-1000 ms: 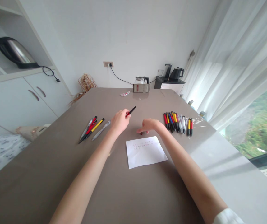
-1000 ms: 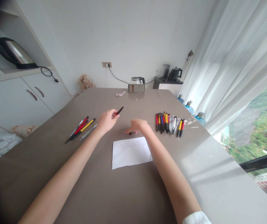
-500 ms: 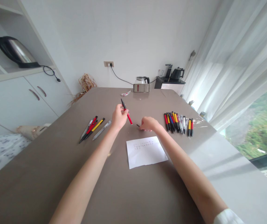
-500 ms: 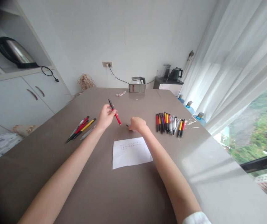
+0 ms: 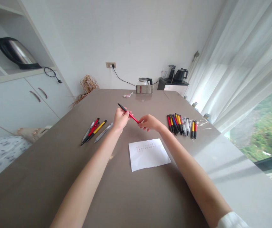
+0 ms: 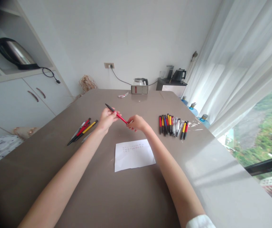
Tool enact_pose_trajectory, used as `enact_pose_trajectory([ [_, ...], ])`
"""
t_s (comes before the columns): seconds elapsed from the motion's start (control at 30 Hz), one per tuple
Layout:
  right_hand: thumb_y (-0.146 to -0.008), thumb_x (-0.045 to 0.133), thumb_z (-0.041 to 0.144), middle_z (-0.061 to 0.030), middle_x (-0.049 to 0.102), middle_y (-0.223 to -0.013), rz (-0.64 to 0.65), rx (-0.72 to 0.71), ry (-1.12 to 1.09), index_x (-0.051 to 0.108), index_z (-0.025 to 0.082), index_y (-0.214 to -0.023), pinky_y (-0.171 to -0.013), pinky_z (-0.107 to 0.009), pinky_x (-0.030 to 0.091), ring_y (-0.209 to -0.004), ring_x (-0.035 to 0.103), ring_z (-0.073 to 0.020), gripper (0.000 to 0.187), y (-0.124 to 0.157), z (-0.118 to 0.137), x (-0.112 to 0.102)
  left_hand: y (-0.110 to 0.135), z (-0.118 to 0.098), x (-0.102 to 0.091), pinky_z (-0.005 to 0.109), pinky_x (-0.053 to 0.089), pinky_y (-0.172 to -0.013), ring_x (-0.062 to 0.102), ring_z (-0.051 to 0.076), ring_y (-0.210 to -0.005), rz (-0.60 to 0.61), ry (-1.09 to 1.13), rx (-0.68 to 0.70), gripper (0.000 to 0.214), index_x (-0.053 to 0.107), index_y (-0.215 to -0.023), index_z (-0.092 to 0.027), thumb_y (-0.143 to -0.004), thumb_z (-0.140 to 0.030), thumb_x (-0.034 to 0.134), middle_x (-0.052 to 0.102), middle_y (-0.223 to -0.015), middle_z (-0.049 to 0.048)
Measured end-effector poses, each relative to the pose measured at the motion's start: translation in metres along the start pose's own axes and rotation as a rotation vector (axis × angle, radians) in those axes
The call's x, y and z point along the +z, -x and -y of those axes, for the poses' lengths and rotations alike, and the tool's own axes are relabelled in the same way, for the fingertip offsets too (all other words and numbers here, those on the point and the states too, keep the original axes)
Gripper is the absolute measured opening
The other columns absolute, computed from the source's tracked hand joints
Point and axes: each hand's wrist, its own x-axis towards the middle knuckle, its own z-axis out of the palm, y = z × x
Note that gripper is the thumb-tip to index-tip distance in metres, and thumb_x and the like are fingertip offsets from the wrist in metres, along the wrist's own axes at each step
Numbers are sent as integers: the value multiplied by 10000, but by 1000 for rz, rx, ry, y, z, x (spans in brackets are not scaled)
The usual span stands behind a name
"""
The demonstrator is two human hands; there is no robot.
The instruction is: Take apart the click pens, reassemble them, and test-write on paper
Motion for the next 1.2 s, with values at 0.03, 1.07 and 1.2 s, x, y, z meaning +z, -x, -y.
enact_pose_trajectory([
  [0.03, -683, 584, 204, -72, 647, -696, 2, -7, -11, 626, 119, -844, -417, -181, 474, -528, 568, -103, 187, 0, 0, 0, 0, 1, 0, 344, 489, -729, 591, 84, -663, 1, 3, 5, 164, 375, -872, -172, -753, -74, 432, 552, -794, 9],
  [1.07, -635, 539, 85, -33, 625, -651, -91, -11, -394, 650, 95, -811, -619, -225, 501, -629, 579, -123, 208, 4, 5, -5, 2, -6, -1, 355, 456, -806, 607, 96, -743, 14, 150, -4, 232, 353, -844, -172, -698, -18, 448, 571, -789, 7],
  [1.2, -641, 545, 95, -31, 620, -632, -106, -30, -428, 645, 91, -796, -630, -231, 503, -635, 585, -127, 185, 1, 0, -5, 1, -5, -2, 363, 449, -812, 612, 103, -754, 39, 209, -27, 246, 349, -831, -174, -687, -1, 448, 576, -765, -3],
])
